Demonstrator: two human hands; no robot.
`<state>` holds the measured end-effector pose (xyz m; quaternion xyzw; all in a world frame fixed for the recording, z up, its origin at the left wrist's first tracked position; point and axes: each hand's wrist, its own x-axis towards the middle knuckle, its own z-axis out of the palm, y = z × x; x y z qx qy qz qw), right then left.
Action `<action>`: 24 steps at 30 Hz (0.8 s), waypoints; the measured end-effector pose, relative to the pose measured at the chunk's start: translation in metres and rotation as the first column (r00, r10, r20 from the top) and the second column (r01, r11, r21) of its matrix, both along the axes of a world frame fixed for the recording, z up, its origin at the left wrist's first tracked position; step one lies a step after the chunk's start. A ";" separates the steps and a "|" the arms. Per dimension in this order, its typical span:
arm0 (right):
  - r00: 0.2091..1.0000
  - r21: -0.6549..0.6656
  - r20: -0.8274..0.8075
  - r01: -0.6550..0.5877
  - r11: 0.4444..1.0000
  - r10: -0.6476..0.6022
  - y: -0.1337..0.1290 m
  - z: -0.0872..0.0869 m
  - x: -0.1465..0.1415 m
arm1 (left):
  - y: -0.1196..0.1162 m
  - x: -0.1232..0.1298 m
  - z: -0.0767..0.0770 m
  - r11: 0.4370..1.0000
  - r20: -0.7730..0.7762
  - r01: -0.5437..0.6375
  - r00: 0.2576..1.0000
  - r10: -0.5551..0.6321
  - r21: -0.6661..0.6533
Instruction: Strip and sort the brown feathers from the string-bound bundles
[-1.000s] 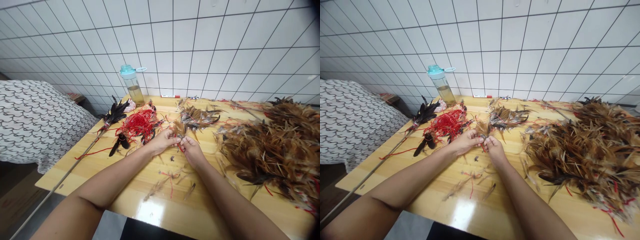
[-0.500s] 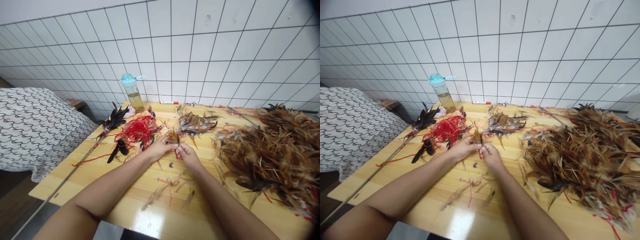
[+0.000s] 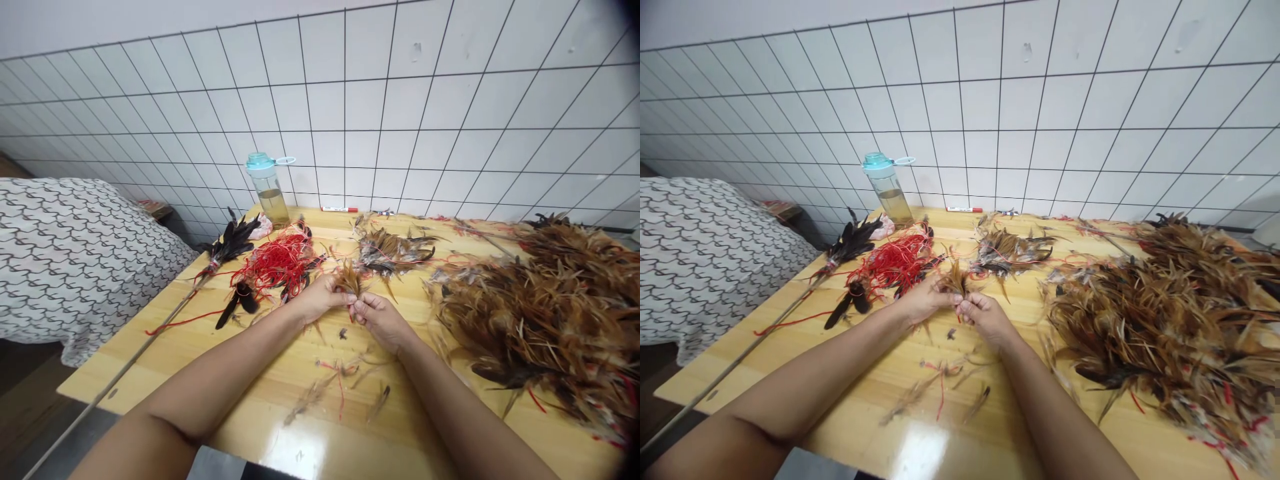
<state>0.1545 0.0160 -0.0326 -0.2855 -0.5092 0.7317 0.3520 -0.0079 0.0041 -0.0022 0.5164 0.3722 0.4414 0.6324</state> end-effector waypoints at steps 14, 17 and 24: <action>0.999 0.077 0.019 0.036 0.996 -0.038 0.004 -0.001 0.002 | -0.001 0.004 0.003 0.997 0.047 0.041 0.998 -0.044 0.066; 0.998 0.066 -0.007 0.056 0.996 -0.056 0.007 0.003 0.004 | 0.005 -0.004 0.001 0.995 0.022 -0.046 0.999 0.044 0.087; 0.931 -0.051 -0.127 0.338 0.940 -0.341 0.036 0.000 0.025 | 0.021 -0.040 0.008 0.985 -0.259 -0.110 0.955 0.142 0.133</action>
